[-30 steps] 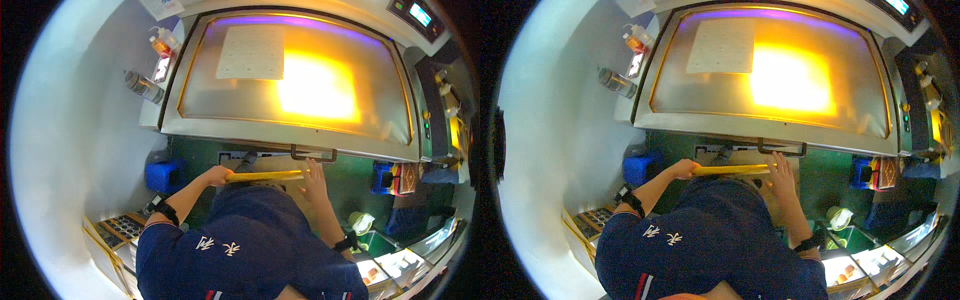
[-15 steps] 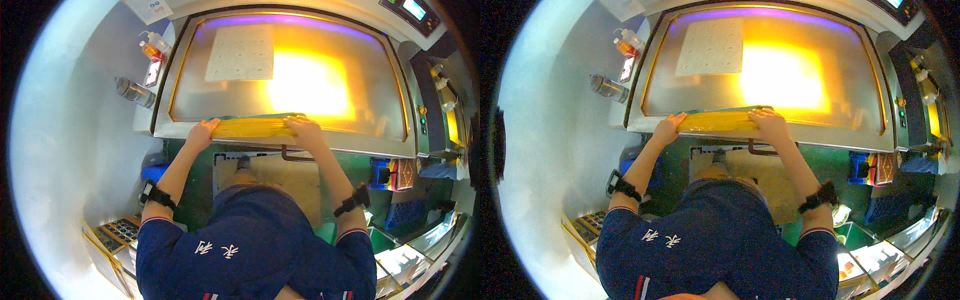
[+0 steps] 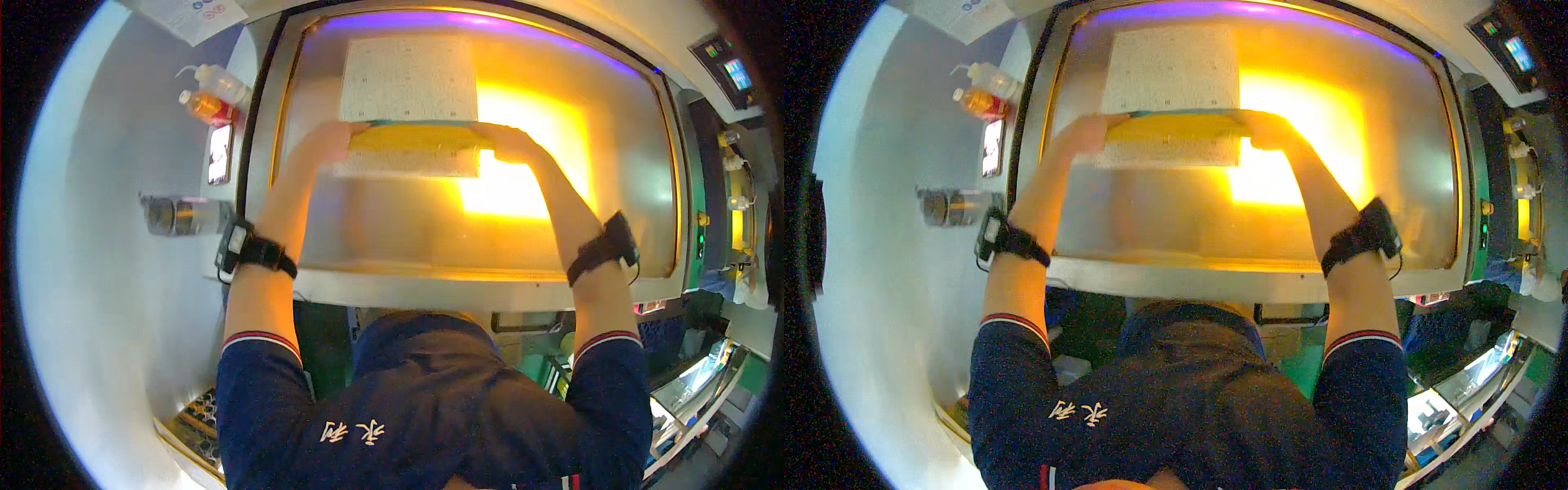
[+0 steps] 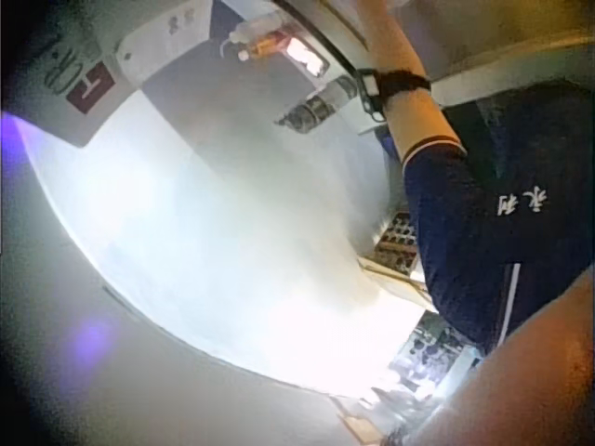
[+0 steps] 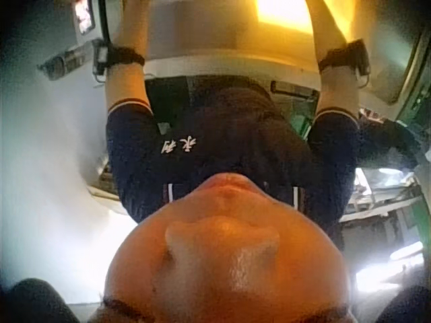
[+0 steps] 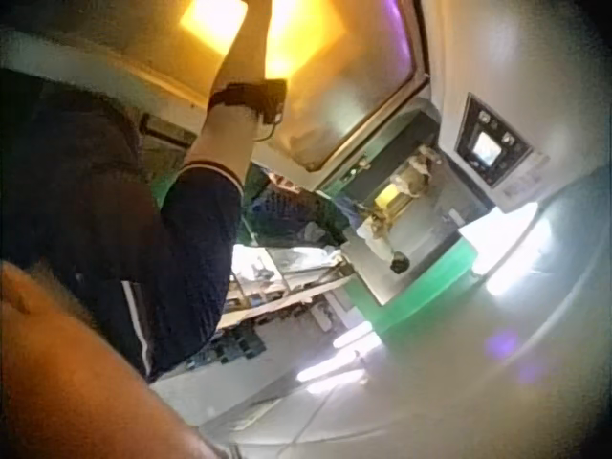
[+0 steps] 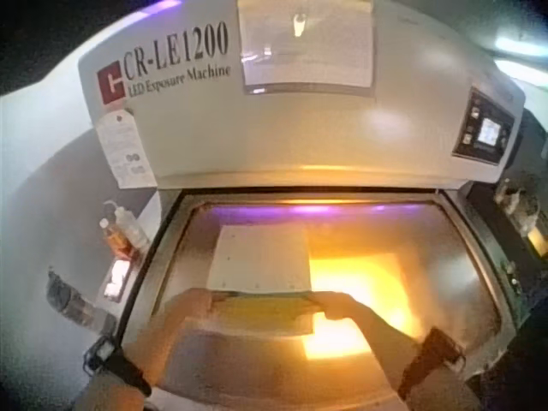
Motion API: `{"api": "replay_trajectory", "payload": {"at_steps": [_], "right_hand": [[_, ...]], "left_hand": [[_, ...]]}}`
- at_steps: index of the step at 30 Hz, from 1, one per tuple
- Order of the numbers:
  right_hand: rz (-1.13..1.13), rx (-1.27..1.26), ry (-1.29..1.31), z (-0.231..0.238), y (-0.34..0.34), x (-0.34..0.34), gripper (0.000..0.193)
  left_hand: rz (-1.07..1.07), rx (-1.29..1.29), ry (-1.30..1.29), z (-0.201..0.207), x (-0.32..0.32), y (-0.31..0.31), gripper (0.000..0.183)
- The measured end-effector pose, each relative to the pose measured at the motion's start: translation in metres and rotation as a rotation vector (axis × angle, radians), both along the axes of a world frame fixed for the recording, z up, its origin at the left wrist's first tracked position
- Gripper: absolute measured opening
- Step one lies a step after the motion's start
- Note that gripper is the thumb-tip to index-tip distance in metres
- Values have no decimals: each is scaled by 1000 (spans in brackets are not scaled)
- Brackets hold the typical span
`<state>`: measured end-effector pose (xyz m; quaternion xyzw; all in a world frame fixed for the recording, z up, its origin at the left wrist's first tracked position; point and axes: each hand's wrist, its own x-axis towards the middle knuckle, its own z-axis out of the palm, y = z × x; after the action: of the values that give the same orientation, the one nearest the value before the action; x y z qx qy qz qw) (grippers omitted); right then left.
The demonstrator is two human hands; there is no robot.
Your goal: Operator places patterned sheets into an LED exposure machine and applies vacuum/pressure with a squeegee tool.
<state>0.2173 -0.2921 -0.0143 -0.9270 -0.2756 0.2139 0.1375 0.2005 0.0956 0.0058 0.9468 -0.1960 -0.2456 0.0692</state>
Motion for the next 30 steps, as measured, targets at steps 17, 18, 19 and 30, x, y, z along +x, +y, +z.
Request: {"api": "replay_trajectory", "payload": {"at_steps": [17,18,19,30], "right_hand": [[159,-238,-525,-75,63,387,87],[126,-149,-577,-99,4,407,76],[86,-81,-592,-131,-74,398,68],[-4,-63,107,-25,60,-15,74]], "left_hand": [[24,-141,-332,-50,365,98,58],[2,-329,-267,-58,379,70,56],[-58,-436,-305,-65,376,7,56],[12,-39,-53,-26,-44,55,73]]}}
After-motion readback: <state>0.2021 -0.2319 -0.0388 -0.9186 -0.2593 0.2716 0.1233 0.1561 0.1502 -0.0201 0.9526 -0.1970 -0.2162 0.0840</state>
